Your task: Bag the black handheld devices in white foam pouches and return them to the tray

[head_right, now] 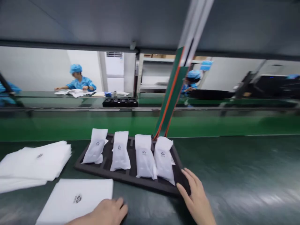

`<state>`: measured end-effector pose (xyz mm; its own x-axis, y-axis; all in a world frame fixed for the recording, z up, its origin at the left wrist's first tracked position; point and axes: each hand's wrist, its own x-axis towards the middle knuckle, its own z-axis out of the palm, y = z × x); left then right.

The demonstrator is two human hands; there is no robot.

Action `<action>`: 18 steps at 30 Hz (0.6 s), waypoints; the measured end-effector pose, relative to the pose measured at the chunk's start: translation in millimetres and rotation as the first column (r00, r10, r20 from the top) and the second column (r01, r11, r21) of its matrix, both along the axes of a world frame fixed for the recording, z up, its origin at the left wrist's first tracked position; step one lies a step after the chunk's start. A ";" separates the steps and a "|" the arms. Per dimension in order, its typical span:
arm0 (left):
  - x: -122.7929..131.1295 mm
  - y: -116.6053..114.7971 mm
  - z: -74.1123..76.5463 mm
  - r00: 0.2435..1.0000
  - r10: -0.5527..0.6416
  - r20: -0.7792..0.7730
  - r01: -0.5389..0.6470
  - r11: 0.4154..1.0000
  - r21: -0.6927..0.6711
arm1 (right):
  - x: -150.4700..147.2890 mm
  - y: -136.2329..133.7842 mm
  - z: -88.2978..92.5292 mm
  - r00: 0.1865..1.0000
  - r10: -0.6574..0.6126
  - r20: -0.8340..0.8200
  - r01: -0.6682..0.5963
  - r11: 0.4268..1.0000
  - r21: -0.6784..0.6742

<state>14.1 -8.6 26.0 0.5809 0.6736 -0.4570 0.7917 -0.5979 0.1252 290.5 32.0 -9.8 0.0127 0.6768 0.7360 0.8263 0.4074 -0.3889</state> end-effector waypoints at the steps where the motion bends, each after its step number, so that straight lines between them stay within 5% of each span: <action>1: 2.0 2.2 -3.5 0.999 0.025 0.023 -0.026 0.999 0.034 | 5.2 1.1 -5.9 0.991 0.039 0.126 -0.037 0.999 -0.024; 4: -3.3 9.6 -20.6 0.991 -0.013 0.134 -0.010 0.985 0.172 | 12.2 1.3 -15.9 0.907 0.142 0.397 -0.123 0.990 -0.075; 8: -10.7 15.0 -40.2 0.985 -0.076 0.154 0.032 0.962 0.271 | -3.1 -9.9 -14.9 0.878 0.231 0.420 -0.222 0.972 -0.071; 14: -8.7 20.7 -46.9 0.978 -0.109 0.178 0.055 0.957 0.285 | -80.7 -9.5 -23.5 0.880 0.350 0.322 -0.330 0.937 -0.114; 18: -14.4 23.6 -72.7 0.969 -0.144 0.199 0.069 0.937 0.344 | -136.9 25.3 -21.0 0.909 0.329 0.257 -0.262 0.929 -0.262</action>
